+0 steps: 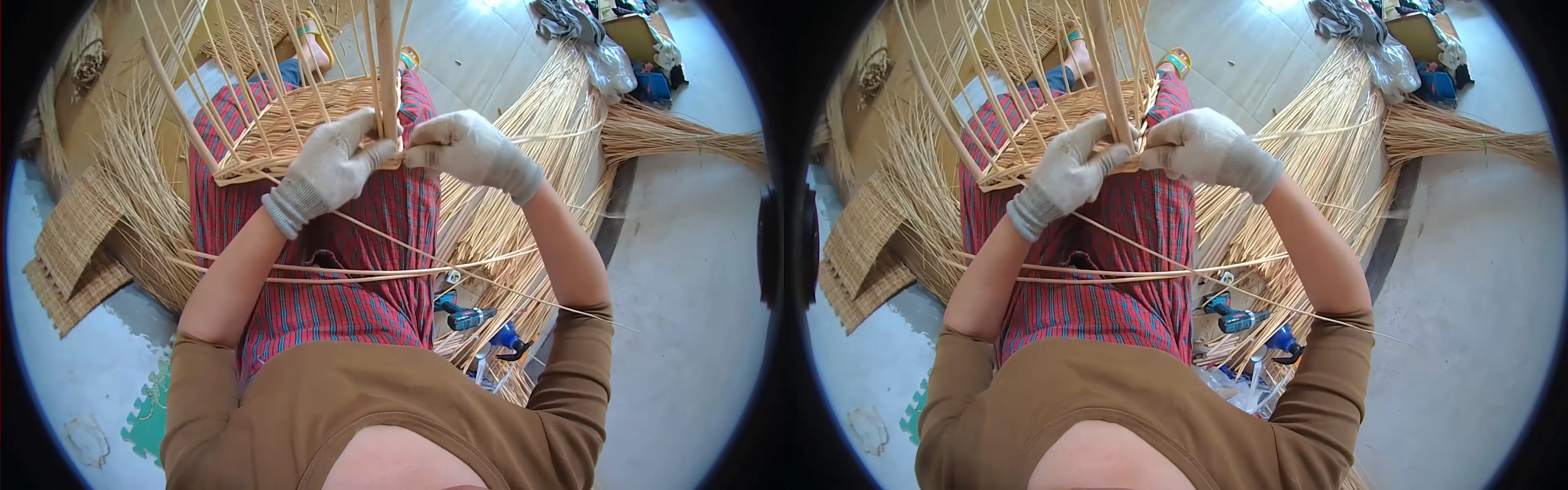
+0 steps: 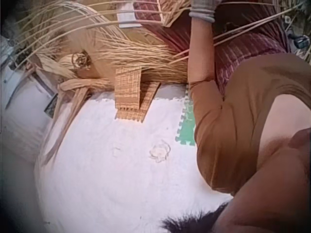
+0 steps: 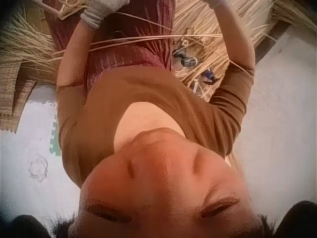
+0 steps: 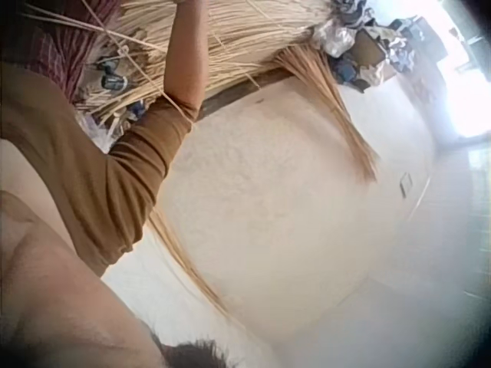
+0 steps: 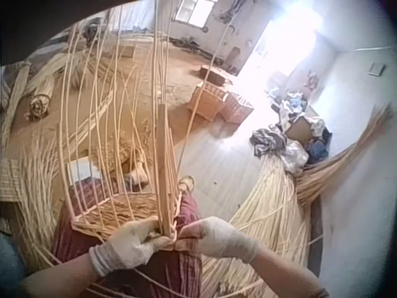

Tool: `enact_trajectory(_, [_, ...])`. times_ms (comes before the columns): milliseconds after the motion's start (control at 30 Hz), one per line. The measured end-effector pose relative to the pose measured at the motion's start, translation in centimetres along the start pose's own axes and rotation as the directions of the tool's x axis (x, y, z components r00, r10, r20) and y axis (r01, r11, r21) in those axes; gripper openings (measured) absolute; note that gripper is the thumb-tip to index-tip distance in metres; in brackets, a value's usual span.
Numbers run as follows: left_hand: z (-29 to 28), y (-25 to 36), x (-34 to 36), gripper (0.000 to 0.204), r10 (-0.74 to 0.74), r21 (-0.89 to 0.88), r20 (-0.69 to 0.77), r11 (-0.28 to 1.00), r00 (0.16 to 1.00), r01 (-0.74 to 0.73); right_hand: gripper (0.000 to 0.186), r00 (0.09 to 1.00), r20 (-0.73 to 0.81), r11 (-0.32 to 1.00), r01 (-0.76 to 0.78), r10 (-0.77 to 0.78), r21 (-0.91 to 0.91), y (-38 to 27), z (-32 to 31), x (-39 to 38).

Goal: The recorder is weaving a rectangular wicker basket using long wooden strips and a small mallet to tap pieces into place.

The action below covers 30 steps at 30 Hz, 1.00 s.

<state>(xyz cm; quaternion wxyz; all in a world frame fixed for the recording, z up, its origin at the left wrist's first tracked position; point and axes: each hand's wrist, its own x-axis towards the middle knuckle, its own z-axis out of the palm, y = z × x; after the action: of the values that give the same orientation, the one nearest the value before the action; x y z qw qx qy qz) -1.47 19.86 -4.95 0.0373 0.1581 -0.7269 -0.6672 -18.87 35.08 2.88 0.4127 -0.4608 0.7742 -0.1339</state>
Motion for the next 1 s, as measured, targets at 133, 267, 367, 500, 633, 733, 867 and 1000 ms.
enact_trajectory(133, [0.1,-0.5,0.3,0.031,0.224,0.089,0.013,0.97,0.975,-0.224,0.041,0.993,0.017,0.993,-0.114,0.114,-0.019,0.8,-0.6,0.0])
enact_trajectory(267, [0.5,-1.0,0.4,0.031,0.127,0.003,-0.016,0.992,0.992,-0.127,0.043,0.978,-0.028,0.97,-0.208,0.206,-0.126,0.7,-0.8,-0.6])
enact_trajectory(367, [0.5,-0.9,0.3,0.032,0.15,-0.003,0.005,0.989,0.989,-0.15,0.043,0.976,-0.022,0.964,-0.217,0.216,-0.155,0.4,-1.3,-1.0])
enact_trajectory(500, [1.0,-0.1,-0.5,0.035,0.123,0.044,-0.04,0.992,0.992,-0.121,0.046,0.943,-0.058,0.931,-0.333,0.328,-0.149,0.3,-1.7,-1.4])
enact_trajectory(633, [1.3,0.3,-0.6,0.034,0.133,0.094,-0.054,0.987,0.99,-0.128,0.081,0.953,-0.212,0.939,-0.264,0.218,-0.222,0.6,-1.7,-1.1])
enact_trajectory(733, [1.3,0.5,-0.4,0.034,0.104,0.022,-0.05,0.994,0.993,-0.103,0.111,0.942,-0.306,0.96,-0.205,0.141,-0.189,0.8,-1.8,-0.3])
enact_trajectory(867, [0.9,1.0,-0.3,0.026,0.077,0.153,0.01,0.985,0.997,-0.078,0.133,0.871,-0.468,0.958,0.01,-0.149,-0.286,1.7,-1.3,2.8])
enact_trajectory(1000, [0.5,0.9,-0.4,0.024,0.03,0.104,0.037,0.994,0.999,-0.034,0.12,0.701,-0.534,0.878,0.32,-0.472,-0.356,4.7,0.9,8.1])
